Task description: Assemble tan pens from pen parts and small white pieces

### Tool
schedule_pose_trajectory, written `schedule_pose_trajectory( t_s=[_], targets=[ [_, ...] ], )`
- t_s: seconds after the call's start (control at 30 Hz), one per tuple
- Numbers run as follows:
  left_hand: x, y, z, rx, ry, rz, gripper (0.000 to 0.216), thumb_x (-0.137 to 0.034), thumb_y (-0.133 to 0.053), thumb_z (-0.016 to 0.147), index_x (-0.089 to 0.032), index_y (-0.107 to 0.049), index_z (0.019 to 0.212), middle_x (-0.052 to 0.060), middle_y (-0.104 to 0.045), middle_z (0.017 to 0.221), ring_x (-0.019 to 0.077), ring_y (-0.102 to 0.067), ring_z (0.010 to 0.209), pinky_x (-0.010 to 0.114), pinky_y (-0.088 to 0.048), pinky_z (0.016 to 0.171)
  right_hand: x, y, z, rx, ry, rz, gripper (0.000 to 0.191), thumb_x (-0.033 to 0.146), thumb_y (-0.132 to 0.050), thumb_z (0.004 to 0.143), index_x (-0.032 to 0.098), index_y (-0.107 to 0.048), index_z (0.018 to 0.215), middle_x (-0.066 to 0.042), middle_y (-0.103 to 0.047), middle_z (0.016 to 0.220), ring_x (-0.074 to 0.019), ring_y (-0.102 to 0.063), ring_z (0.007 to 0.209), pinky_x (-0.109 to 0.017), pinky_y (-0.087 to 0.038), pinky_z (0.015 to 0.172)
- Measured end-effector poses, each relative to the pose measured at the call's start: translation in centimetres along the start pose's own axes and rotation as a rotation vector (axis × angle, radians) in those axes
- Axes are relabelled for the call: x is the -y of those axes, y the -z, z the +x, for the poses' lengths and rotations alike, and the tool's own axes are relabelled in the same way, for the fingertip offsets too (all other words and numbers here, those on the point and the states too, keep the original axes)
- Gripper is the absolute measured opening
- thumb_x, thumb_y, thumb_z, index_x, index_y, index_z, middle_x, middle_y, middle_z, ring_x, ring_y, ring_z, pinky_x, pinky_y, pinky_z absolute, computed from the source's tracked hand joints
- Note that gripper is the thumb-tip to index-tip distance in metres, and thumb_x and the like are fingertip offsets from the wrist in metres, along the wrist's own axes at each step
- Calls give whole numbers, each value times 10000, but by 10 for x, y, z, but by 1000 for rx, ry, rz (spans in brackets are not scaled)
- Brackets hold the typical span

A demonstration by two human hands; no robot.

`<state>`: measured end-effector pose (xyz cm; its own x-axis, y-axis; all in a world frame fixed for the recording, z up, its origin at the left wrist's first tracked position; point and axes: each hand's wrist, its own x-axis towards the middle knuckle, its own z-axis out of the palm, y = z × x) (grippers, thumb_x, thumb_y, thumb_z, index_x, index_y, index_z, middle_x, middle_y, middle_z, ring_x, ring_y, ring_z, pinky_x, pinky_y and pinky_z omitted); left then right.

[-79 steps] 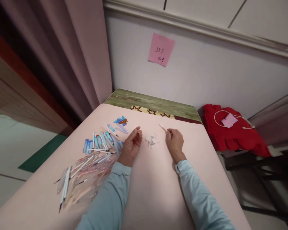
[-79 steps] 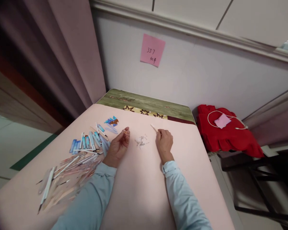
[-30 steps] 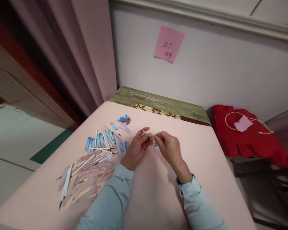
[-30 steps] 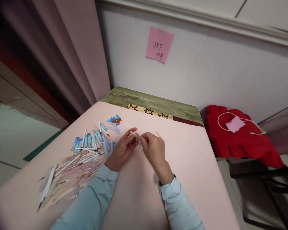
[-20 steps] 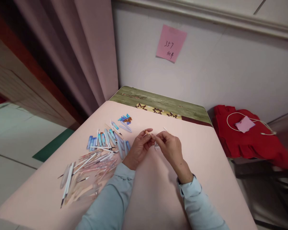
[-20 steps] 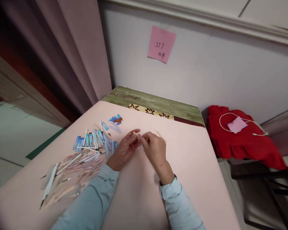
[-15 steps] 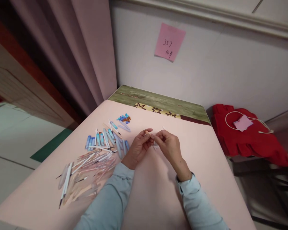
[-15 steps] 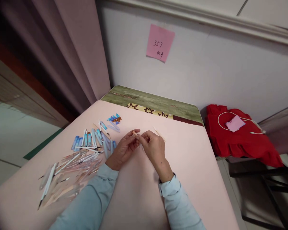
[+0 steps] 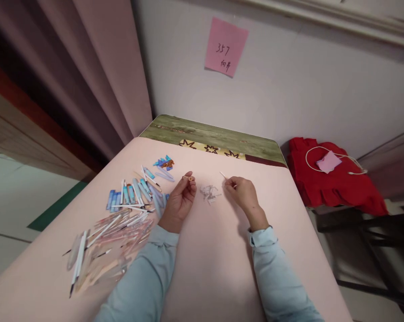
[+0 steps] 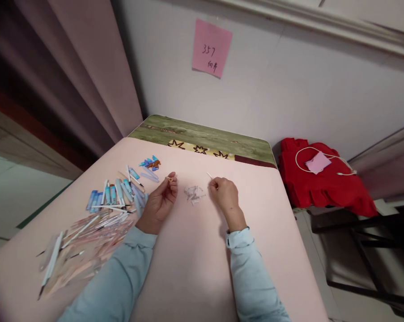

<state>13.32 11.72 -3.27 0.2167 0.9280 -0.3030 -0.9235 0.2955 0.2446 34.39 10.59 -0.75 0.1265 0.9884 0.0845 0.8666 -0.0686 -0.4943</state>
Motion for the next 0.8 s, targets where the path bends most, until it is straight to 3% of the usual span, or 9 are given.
schedule_pose_trajectory(
  t_s=[0.2, 0.4, 0.67, 0.8],
  targets=[
    [0, -2, -1, -21, 0, 7, 236, -74, -436, 976, -53, -636, 1101, 74, -648, 850, 72, -648, 716, 148, -575, 645, 4, -26, -1, 10, 164, -35, 183, 178, -577, 865, 253, -743, 882, -24, -726, 942, -158, -649, 823, -236, -425, 724],
    [0, -1, -1, -13, 0, 5, 240, -78, -426, 981, -59, -639, 1091, 68, -648, 851, 70, -652, 715, 146, -576, 648, 0, -38, -2, -15, 207, -52, 170, 221, -584, 903, 270, -739, 952, -14, -723, 1001, -165, -654, 889, -249, -438, 755],
    [1, -3, -2, -30, -2, 22, 223, -71, -447, 968, -60, -657, 1043, 65, -646, 827, 71, -654, 707, 142, -571, 650, 2, -40, -3, -34, 215, -71, 157, 204, -549, 880, 228, -705, 883, -39, -696, 927, -168, -623, 792, -262, -406, 686],
    [2, -2, -2, -20, 0, 36, 221, -73, -459, 962, -65, -662, 1049, 66, -652, 823, 73, -654, 698, 147, -574, 646, 6, -31, -2, -125, 137, 170, 99, 212, -541, 825, 194, -638, 816, -29, -639, 785, -153, -556, 673, -268, -390, 641]
  ],
)
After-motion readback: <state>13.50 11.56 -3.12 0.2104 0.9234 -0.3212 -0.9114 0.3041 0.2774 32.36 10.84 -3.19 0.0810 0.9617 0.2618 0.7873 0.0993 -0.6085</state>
